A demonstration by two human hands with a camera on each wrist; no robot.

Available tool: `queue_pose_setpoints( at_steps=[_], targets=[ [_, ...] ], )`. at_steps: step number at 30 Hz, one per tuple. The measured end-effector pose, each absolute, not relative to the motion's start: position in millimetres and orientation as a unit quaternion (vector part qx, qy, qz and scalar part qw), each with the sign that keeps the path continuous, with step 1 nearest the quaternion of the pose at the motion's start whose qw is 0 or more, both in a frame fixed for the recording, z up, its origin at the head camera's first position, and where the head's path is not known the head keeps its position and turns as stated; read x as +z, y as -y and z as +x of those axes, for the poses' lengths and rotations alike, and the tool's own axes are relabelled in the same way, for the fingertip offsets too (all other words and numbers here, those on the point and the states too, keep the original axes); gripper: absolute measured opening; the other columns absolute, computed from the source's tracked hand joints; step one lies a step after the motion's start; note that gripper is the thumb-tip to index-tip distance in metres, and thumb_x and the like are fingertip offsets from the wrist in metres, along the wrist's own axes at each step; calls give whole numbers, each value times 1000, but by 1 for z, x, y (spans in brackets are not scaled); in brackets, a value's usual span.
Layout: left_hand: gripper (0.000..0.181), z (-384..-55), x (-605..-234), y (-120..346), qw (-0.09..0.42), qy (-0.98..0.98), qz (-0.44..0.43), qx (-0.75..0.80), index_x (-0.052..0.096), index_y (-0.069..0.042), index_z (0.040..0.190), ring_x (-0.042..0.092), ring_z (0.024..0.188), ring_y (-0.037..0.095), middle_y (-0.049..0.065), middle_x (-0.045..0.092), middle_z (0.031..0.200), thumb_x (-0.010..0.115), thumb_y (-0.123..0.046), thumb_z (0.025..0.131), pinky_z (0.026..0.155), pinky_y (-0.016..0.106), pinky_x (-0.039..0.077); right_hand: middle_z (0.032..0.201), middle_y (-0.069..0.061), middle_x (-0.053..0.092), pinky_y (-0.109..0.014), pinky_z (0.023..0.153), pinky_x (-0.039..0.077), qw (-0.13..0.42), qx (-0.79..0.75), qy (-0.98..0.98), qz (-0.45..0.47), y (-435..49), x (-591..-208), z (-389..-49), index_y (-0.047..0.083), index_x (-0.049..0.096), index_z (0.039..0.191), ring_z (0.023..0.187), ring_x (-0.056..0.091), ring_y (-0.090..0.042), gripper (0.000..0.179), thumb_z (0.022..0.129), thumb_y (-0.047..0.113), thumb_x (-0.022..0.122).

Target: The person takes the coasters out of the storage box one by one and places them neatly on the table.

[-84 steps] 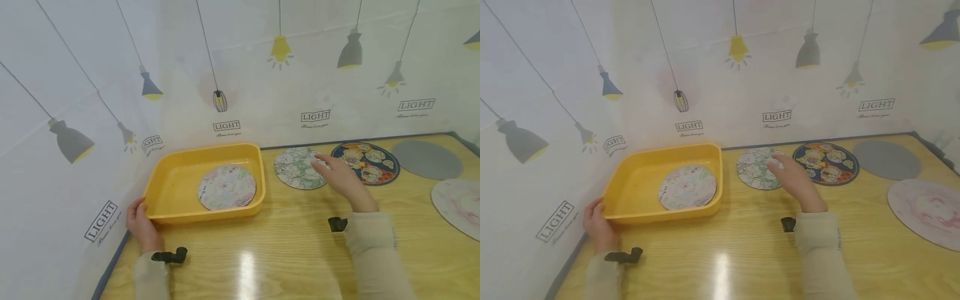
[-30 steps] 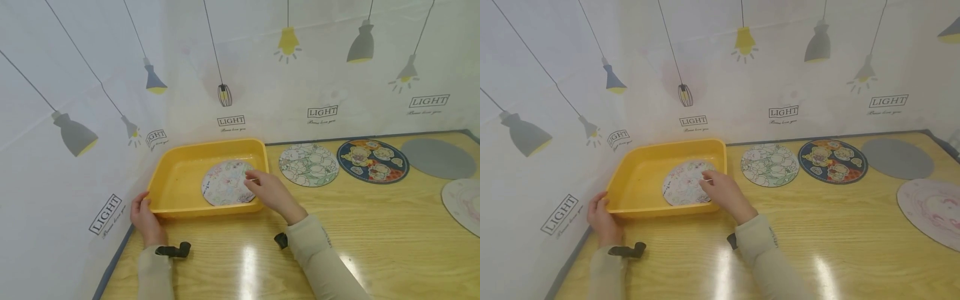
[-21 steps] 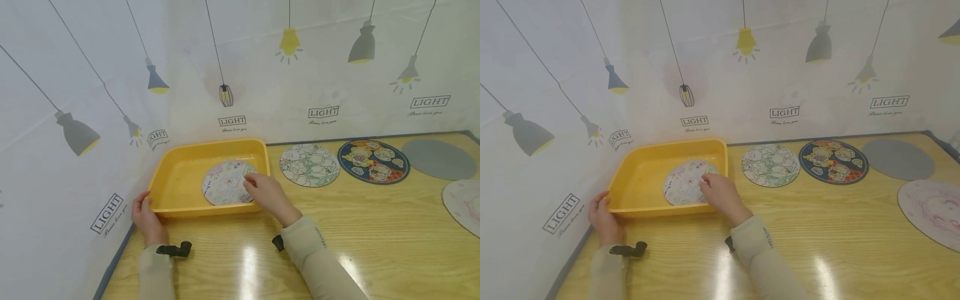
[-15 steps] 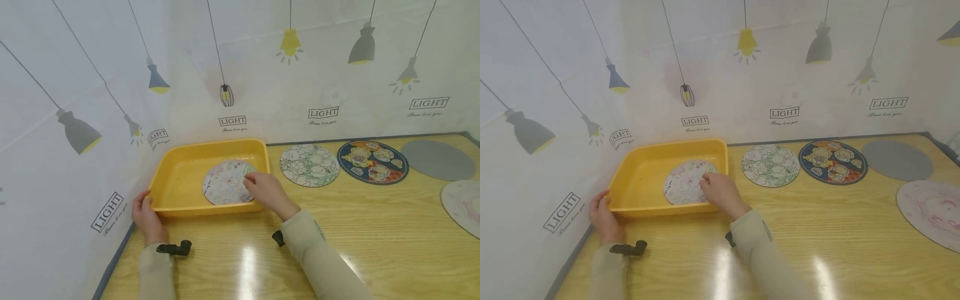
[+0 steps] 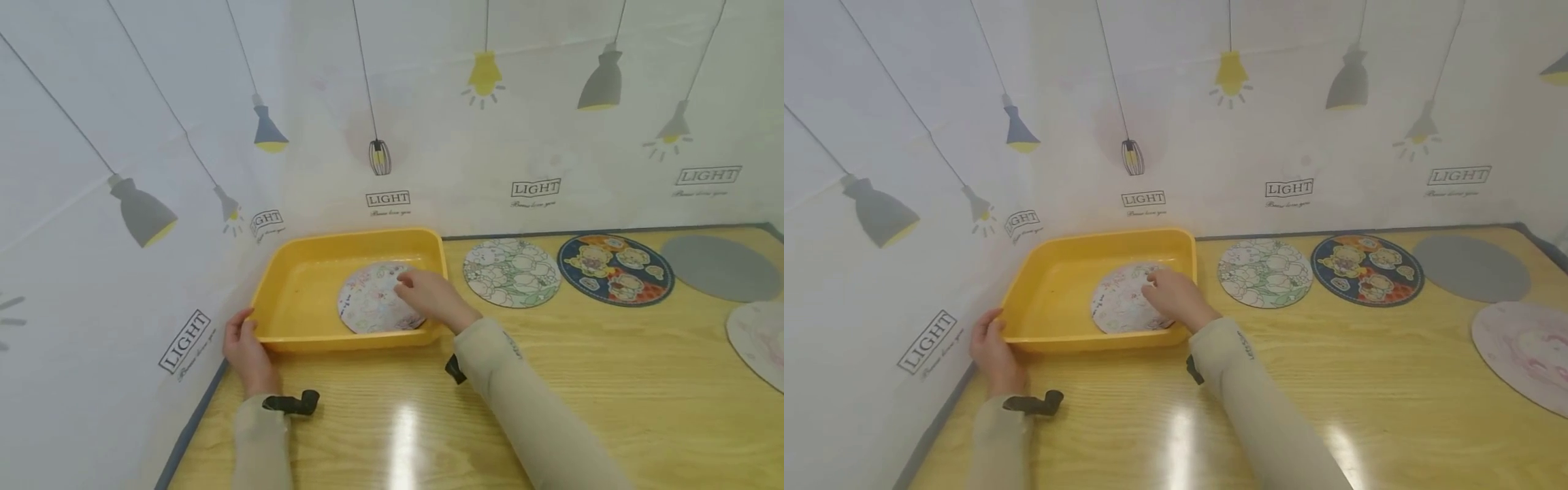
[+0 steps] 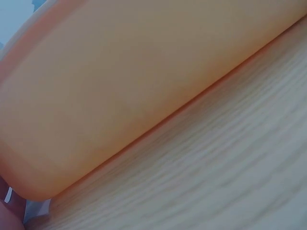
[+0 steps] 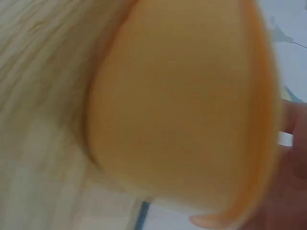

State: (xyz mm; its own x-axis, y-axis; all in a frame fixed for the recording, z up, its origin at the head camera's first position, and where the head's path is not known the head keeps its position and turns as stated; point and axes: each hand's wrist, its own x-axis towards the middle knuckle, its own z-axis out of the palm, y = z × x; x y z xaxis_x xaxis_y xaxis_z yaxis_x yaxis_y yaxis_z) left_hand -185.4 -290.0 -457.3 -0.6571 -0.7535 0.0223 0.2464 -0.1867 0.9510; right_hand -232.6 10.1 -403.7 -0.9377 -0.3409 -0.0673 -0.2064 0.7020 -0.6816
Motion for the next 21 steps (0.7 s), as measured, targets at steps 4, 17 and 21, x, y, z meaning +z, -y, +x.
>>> queue_pose_setpoints(
  at_steps=[4, 17, 21],
  targets=[
    [24, -186, -458, 291, 335, 547, 239, -729, 60, -5, 101, 47, 102, 21, 4, 52, 112, 46, -2, 83, 88, 34, 36, 113, 0, 57, -34, 87, 42, 67, -330, -927, -169, -3, -410, -236, 14, 54, 121, 101, 52, -15, 38, 91, 35, 45],
    [23, -186, -459, 290, 359, 537, 232, -728, 60, -2, 97, 50, 96, 19, 6, 53, 107, 45, 1, 80, 85, 34, 38, 109, 1, 59, -35, 80, 44, 61, -182, -964, -186, 7, -420, -234, 16, 54, 121, 91, 54, -14, 38, 89, 33, 46],
    [23, -187, -460, 292, 359, 537, 230, -728, 60, -2, 97, 49, 95, 18, 6, 53, 106, 45, 1, 80, 85, 34, 38, 92, 0, 59, -33, 71, 45, 70, -159, -969, -178, 10, -423, -234, 14, 58, 110, 78, 52, -16, 31, 88, 31, 45]
  ],
)
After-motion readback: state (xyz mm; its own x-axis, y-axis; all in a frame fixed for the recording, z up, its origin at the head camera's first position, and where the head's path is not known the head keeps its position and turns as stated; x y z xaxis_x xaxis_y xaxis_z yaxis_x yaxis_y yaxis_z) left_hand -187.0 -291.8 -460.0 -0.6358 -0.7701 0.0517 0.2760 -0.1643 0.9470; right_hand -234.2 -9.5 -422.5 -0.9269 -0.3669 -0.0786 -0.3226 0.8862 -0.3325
